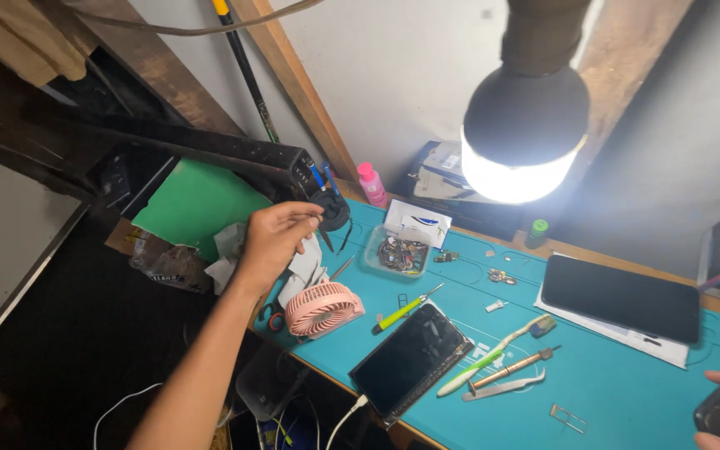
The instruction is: The person uses a metal prying tool to separate the screen assembly from the back housing of a smartphone. They carefully work the tool along the edges to release the adhesive and then lift the screen away, revealing the internal components.
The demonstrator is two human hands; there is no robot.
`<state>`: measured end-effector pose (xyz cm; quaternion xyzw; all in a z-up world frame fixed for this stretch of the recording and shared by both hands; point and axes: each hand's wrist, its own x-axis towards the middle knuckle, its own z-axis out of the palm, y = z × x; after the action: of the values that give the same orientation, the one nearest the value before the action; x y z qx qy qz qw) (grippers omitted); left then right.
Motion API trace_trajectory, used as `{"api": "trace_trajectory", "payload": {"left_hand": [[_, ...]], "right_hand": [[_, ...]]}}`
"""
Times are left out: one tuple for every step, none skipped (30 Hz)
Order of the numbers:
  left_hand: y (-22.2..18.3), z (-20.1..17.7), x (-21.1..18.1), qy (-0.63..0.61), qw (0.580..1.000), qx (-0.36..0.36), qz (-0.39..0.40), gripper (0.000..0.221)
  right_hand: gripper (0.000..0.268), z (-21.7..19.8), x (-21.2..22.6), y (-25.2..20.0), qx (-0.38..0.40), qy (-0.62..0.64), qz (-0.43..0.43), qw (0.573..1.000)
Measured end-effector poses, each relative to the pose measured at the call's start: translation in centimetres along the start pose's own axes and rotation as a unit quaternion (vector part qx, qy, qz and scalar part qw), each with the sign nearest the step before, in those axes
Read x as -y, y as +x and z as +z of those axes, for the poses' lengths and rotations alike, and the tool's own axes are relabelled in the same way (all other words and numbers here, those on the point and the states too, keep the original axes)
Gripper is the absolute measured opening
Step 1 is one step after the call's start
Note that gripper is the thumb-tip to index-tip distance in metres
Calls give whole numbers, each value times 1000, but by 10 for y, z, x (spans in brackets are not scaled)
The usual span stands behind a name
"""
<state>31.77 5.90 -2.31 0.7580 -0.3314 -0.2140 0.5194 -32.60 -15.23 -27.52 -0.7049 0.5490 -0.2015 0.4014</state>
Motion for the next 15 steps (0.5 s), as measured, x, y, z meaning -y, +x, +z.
{"api": "trace_trajectory", "payload": {"left_hand": [[-9,-3,-11,0,1000,4,2,19],[-18,-3,-22,-46,999,-26,-11,18],[-27,-3,-33,-91,994,-55,-25,20],[-46,-4,-47,-94,994,-46,-23,20],[-64,-4,-61,-161,985,-60,-25,13],[-80,-2,-74,-227,971,-68,-29,9],[-97,8,-80,-231,971,-53,-29,9],[-117,16,-85,-283,954,-38,-91,18],[-137,22,-89,-332,930,-22,-154,30],[-156,45,-93,-334,929,-16,-159,30],[-175,67,-97,-350,906,29,-237,44],[-194,89,-103,-365,875,73,-308,58],[-208,115,-117,-368,873,78,-310,58],[-223,139,-131,-381,843,103,-364,55],[-238,163,-145,-393,809,128,-417,52]], "right_hand": [[84,0,40,-20,-3,1,2,1000],[81,-2,79,-40,-32,59,-9,998],[78,-5,117,-59,-62,119,-20,991],[78,-13,138,-63,-70,117,-16,990],[74,-21,157,-65,-50,133,16,990],[71,-30,175,-70,-34,149,52,987],[71,-34,183,-75,-47,148,59,986],[69,-38,193,-78,-34,150,50,987],[68,-41,202,-80,-21,151,41,987],[68,-45,203,-83,-25,147,47,988],[67,-48,205,-86,-21,144,35,989],[67,-51,208,-86,-16,142,20,990],[67,-57,213,-88,-21,138,22,990],[65,-62,219,-89,-15,157,35,987],[64,-65,225,-89,-10,177,47,983]]}}
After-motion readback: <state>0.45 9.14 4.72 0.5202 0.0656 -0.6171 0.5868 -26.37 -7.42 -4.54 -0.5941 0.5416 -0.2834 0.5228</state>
